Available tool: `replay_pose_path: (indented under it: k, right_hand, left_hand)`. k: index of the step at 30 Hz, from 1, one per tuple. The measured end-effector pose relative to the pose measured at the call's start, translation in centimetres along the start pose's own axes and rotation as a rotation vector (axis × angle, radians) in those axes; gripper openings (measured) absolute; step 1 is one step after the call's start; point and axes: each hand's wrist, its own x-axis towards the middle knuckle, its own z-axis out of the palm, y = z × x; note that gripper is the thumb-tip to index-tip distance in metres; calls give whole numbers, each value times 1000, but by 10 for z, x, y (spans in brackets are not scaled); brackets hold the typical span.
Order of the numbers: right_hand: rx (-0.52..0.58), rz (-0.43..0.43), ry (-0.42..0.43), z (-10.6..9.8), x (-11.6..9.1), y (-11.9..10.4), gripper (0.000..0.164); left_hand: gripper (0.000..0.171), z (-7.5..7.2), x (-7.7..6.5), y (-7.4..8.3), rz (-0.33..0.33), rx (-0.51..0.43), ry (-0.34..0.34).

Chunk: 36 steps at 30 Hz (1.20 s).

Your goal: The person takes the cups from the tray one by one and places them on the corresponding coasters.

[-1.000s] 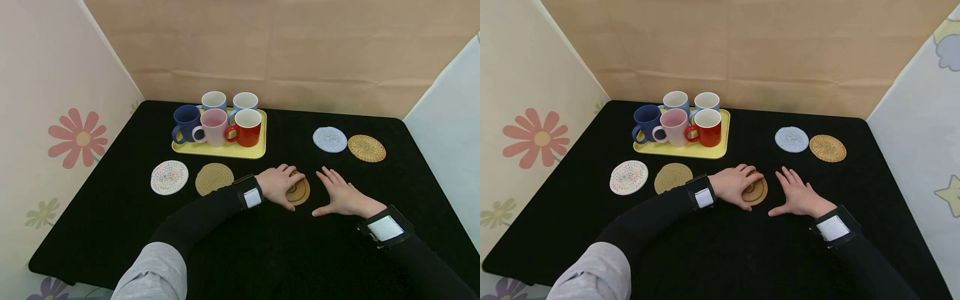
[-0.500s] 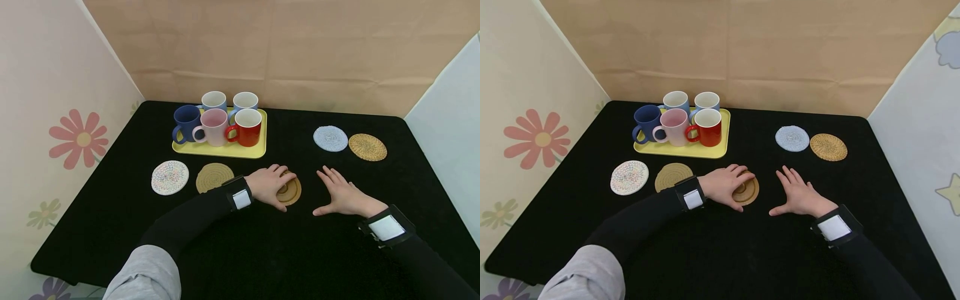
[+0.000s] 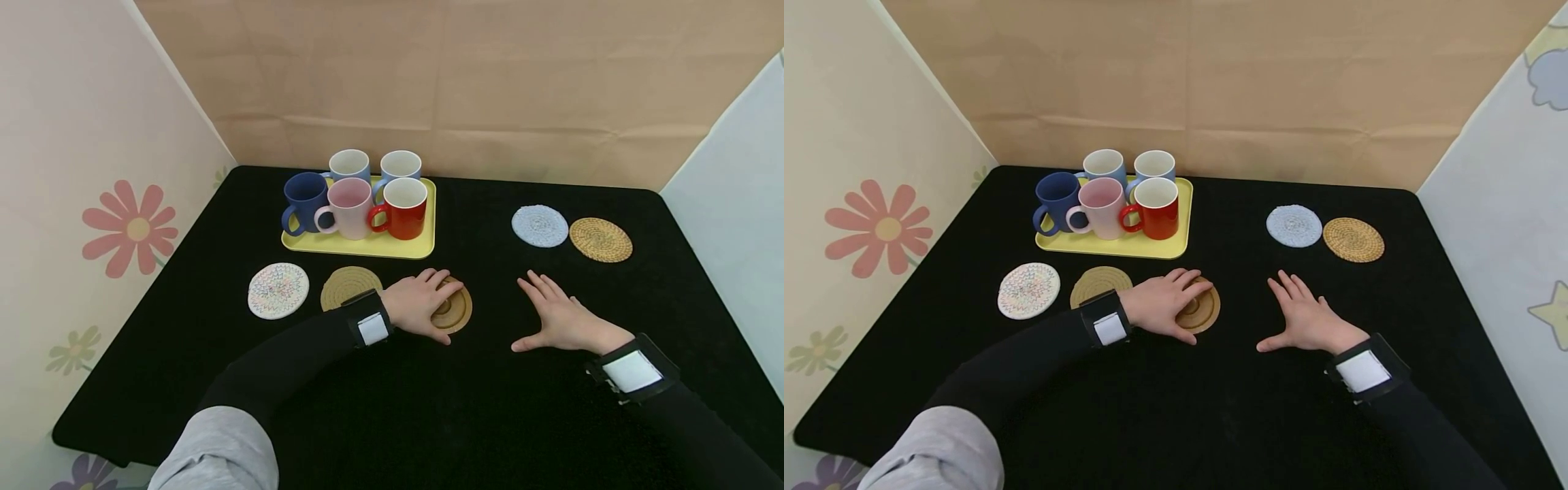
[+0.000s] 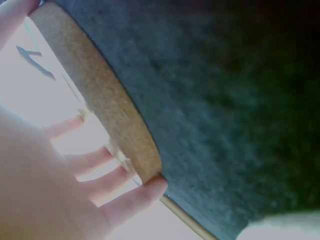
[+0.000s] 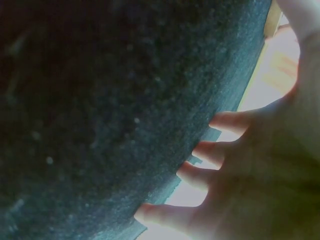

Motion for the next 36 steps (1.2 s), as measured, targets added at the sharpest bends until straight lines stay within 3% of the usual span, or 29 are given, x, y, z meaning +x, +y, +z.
replay_pose_path:
  k: [19,36]
  right_hand:
    - [9,-4,-2,2,0,2,122]
    - [22,-11,3,2,-1,1,121]
  left_hand:
    - [99,3,-9,-11,-13,-51,11]
    - [98,-1,-12,-17,33,-91,6]
